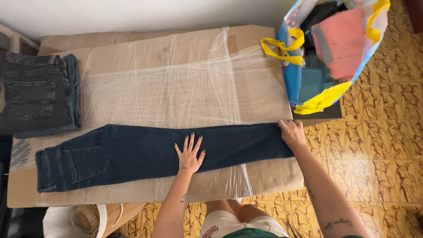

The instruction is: The person folds multiple pairs of jeans on a table covered with plastic wrap. They smooth each pair, fold the legs, and stack them neatly. The person occasionally moves between the table and a nearby chair to retrieve or place jeans.

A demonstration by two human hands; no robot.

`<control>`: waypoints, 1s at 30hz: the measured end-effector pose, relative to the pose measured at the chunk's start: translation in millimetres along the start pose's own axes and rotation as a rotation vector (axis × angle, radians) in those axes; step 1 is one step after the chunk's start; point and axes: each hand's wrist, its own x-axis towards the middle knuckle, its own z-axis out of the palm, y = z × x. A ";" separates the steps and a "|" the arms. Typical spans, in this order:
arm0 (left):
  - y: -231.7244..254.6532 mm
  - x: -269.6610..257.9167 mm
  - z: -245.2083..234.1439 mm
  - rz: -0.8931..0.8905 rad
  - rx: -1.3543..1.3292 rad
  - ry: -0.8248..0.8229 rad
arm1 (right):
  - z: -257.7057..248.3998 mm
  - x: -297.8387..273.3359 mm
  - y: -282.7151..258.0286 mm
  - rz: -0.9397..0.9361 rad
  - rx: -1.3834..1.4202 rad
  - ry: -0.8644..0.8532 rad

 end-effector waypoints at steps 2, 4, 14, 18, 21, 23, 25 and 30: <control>-1.3 2.9 0.5 0.007 0.000 0.017 | -3.1 3.9 -2.4 0.005 0.007 0.025; -2.5 3.3 4.1 0.018 0.000 0.037 | -5.6 3.7 -5.1 0.012 0.012 0.053; 12.6 60.6 10.7 0.045 -0.133 0.298 | -17.4 -6.9 58.4 0.472 0.507 -0.398; 4.7 69.7 18.9 0.119 -0.152 0.421 | 18.4 -50.9 95.2 0.609 1.076 -0.306; 5.5 68.0 21.8 0.129 -0.140 0.511 | 3.9 -40.6 47.5 0.613 0.500 -0.059; 5.1 70.5 34.8 0.103 -0.132 0.525 | 19.8 -43.4 40.0 0.626 0.395 -0.073; 5.1 73.6 37.7 0.074 -0.120 0.536 | 25.3 -40.2 30.3 0.636 0.294 -0.091; 15.6 72.3 22.9 -0.118 -0.019 0.651 | 1.9 -24.4 9.6 0.794 0.051 -0.150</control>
